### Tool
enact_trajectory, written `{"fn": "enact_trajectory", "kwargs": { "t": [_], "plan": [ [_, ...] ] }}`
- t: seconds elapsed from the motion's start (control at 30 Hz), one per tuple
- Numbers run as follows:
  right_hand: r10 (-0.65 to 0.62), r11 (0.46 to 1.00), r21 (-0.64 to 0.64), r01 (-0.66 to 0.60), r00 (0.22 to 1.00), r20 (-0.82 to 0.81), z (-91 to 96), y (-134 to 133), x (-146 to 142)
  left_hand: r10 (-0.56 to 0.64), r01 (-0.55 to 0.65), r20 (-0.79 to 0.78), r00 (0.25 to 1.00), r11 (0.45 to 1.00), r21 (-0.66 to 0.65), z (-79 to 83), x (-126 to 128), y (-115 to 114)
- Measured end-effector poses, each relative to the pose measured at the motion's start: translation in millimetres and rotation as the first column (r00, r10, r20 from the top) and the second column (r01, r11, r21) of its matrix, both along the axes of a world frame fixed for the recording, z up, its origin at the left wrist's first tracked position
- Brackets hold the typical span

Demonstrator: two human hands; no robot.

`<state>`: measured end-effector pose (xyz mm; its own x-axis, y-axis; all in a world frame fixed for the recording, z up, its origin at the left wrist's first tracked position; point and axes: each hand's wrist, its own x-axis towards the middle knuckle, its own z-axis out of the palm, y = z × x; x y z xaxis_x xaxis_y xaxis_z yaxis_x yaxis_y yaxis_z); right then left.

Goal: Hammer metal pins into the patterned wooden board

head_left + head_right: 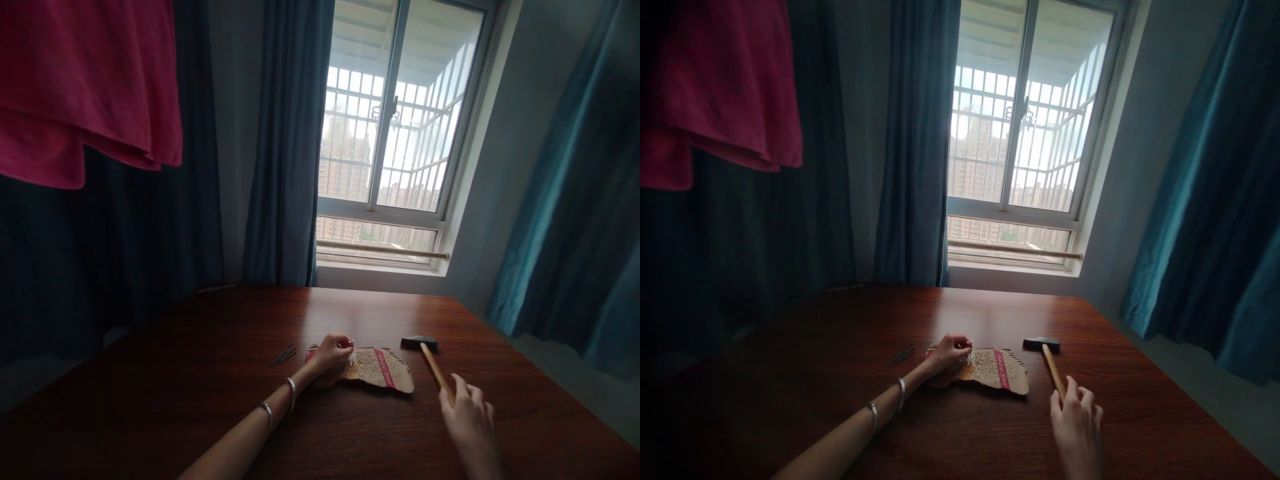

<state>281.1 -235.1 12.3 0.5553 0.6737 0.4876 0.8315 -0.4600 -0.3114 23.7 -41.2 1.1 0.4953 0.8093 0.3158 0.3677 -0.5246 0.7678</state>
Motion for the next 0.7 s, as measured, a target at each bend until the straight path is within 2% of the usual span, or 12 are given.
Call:
{"fn": "enact_trajectory", "kwargs": {
  "t": [0.07, 0.13, 0.23, 0.33, 0.4, 0.47, 0.57, 0.63, 0.7],
  "plan": [
    [-0.111, 0.987, -0.101, 0.127, 0.982, 0.152, -11.8, -23.1, 2.2, 0.003, -0.003, 0.000, 1.000, 1.000, -0.007, 0.3, -0.3, -0.4],
    [-0.139, 0.969, -0.160, 0.190, 0.948, 0.285, -18.9, -38.1, -3.1, -0.005, 0.005, 0.007, 1.000, 1.000, -0.010, 0.7, -0.6, -0.7],
    [-0.074, 0.957, -0.222, 0.186, 0.899, 0.431, -21.4, -46.4, -12.1, -0.015, 0.016, 0.013, 1.000, 1.000, -0.010, 1.3, -1.0, -1.5],
    [0.055, 0.948, -0.305, 0.090, 0.898, 0.436, -21.8, -44.8, -9.0, -0.002, 0.002, 0.000, 1.000, 1.000, -0.014, 2.0, -0.9, -2.6],
    [0.100, 0.934, -0.356, 0.024, 0.941, 0.324, -22.9, -42.1, 0.0, 0.008, -0.008, -0.007, 1.000, 1.000, -0.006, 2.2, -0.7, -3.2],
    [0.126, 0.926, -0.372, -0.069, 0.983, 0.130, -23.5, -39.8, 11.1, 0.013, -0.013, -0.005, 1.000, 1.000, 0.004, 2.2, -0.6, -3.5],
    [0.176, 0.943, -0.250, -0.219, 0.967, -0.184, -19.3, -37.9, 22.8, 0.017, -0.017, -0.004, 1.000, 1.000, 0.002, 2.0, -0.7, -3.5],
    [0.215, 0.960, -0.080, -0.268, 0.889, -0.404, -12.6, -37.8, 21.5, 0.013, -0.013, -0.002, 1.000, 1.000, 0.003, 2.1, -0.9, -3.6],
    [0.291, 0.953, 0.127, -0.275, 0.713, -0.638, -3.7, -39.2, 10.0, 0.009, -0.009, -0.001, 1.000, 1.000, 0.006, 2.7, -0.9, -3.9]
  ]
}}
